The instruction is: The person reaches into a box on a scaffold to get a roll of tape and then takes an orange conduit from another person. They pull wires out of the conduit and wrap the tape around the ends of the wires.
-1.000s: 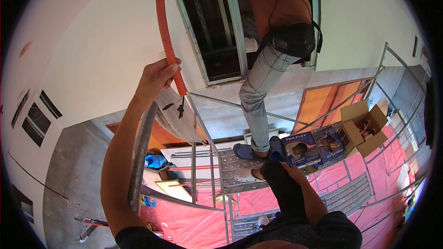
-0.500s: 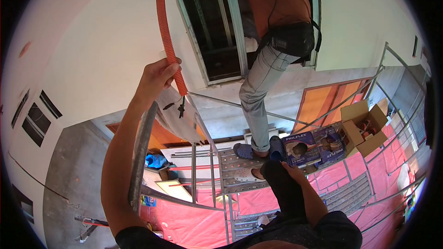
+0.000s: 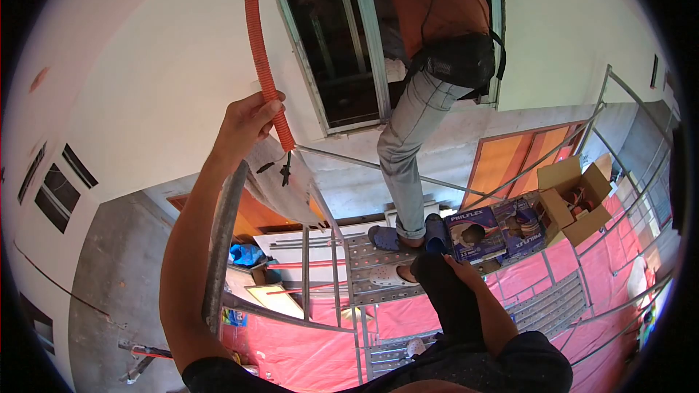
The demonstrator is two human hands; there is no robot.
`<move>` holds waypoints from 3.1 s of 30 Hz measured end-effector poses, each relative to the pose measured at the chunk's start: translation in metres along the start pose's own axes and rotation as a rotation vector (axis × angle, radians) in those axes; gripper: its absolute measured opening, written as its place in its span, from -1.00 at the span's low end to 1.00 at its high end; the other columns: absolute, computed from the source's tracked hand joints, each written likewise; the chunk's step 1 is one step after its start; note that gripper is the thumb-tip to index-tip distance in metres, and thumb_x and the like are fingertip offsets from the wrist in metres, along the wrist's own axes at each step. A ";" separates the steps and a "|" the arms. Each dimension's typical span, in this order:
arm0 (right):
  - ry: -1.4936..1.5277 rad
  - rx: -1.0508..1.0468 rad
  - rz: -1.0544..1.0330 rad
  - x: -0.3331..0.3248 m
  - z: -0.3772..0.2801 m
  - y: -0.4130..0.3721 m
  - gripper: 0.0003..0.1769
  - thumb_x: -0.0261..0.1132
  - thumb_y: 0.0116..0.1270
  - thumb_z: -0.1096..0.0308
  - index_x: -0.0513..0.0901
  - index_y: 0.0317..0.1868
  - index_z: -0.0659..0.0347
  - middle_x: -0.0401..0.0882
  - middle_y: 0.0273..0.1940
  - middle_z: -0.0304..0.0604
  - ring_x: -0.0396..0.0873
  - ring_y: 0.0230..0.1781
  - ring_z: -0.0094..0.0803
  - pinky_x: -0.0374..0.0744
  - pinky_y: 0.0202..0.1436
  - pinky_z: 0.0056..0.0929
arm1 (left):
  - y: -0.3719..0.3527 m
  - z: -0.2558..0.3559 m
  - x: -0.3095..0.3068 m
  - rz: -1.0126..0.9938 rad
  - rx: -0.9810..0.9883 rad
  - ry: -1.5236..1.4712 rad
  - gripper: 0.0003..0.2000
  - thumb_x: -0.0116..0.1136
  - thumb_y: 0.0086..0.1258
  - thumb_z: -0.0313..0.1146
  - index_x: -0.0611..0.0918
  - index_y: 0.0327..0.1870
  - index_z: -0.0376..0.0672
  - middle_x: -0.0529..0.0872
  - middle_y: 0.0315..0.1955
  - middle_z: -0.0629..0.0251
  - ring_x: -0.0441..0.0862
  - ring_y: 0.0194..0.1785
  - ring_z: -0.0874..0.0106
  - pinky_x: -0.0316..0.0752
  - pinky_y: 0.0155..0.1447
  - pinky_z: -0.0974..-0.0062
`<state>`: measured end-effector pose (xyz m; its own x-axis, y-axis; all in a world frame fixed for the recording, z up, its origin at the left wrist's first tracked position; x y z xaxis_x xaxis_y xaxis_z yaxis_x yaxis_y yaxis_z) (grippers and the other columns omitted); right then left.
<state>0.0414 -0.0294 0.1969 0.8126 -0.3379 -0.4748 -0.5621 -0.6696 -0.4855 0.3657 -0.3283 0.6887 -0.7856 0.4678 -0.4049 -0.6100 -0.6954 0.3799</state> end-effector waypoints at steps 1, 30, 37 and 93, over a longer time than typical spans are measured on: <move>0.004 0.001 -0.001 0.001 0.001 0.002 0.02 0.17 0.15 -0.51 0.66 -0.07 0.53 0.69 -0.15 0.18 0.67 -0.04 -0.07 0.57 0.02 -0.29 | 0.000 0.000 0.000 0.001 0.000 0.004 -0.63 0.19 0.45 -0.12 0.63 0.02 -0.30 0.59 -0.42 0.47 0.31 -0.50 0.69 0.26 -0.42 0.68; 0.015 0.011 -0.021 -0.007 -0.023 -0.025 0.08 0.12 0.12 -0.56 0.64 -0.01 0.52 0.66 -0.08 0.26 0.61 0.09 0.04 0.51 0.14 -0.24 | -0.001 0.001 -0.002 0.001 -0.018 0.008 -0.65 0.19 0.46 -0.16 0.63 0.03 -0.29 0.59 -0.40 0.48 0.31 -0.48 0.70 0.26 -0.41 0.69; -0.039 -0.002 0.055 -0.010 -0.027 -0.031 0.11 0.10 0.12 -0.56 0.62 -0.05 0.60 0.64 -0.07 0.32 0.60 0.09 0.08 0.50 0.16 -0.22 | -0.001 0.002 -0.001 -0.004 -0.014 0.029 -0.64 0.18 0.46 -0.11 0.64 0.02 -0.25 0.56 -0.41 0.52 0.32 -0.46 0.70 0.28 -0.38 0.69; -0.003 0.017 -0.029 -0.005 -0.015 -0.015 0.01 0.12 0.17 -0.50 0.62 0.07 0.45 0.62 0.02 0.27 0.57 0.14 0.07 0.46 0.21 -0.22 | -0.003 -0.001 -0.003 -0.015 -0.022 0.088 -0.62 0.13 0.46 0.02 0.65 0.02 -0.11 0.52 -0.42 0.60 0.34 -0.40 0.71 0.34 -0.28 0.69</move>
<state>0.0479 -0.0271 0.2177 0.8280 -0.3168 -0.4626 -0.5411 -0.6675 -0.5115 0.3702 -0.3286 0.6880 -0.7636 0.4293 -0.4823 -0.6185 -0.7007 0.3556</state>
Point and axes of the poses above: each hand's wrist, its own y-axis towards the middle knuckle, its own x-axis out of the palm, z = x × y, the point moved 5 cm from there along y, towards the middle knuckle
